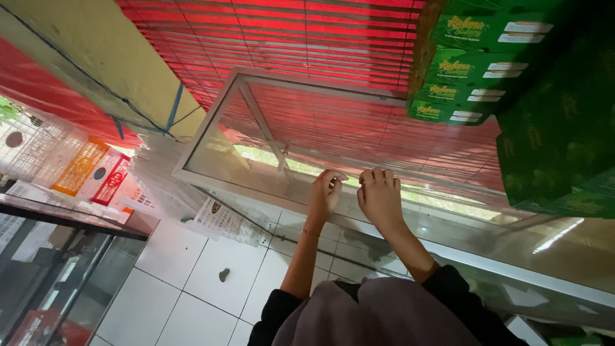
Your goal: The person assembles cardboard bakery boxes by folding and tucking the flaps.
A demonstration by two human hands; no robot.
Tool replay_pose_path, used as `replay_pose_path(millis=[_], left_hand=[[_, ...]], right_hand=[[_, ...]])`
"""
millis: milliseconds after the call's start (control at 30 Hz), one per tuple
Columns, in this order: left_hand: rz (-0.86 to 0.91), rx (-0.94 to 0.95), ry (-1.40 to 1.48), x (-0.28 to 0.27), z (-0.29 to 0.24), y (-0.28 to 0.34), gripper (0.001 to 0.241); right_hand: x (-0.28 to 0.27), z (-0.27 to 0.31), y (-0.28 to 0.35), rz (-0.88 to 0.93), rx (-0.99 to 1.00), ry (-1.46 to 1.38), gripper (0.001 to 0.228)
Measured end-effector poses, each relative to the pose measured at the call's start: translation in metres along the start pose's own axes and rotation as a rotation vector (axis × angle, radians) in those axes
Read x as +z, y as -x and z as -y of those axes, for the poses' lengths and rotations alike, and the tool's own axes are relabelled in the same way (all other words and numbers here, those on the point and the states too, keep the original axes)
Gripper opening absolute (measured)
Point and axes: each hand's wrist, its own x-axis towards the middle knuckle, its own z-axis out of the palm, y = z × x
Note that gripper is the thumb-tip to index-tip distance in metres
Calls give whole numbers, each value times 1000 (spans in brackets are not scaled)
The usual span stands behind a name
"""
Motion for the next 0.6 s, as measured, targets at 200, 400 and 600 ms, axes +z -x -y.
replay_pose_path(millis=[200,400,600], left_hand=[[-17,8,38,4,12,0,16],[-11,52,93,-1,4,2,15],[-35,53,67,3,10,2,14]], right_hand=[[-1,1,1,-4,4,5,23],[-1,1,1,3,0,-5,23],[-2,1,1,27,5,-8,21]])
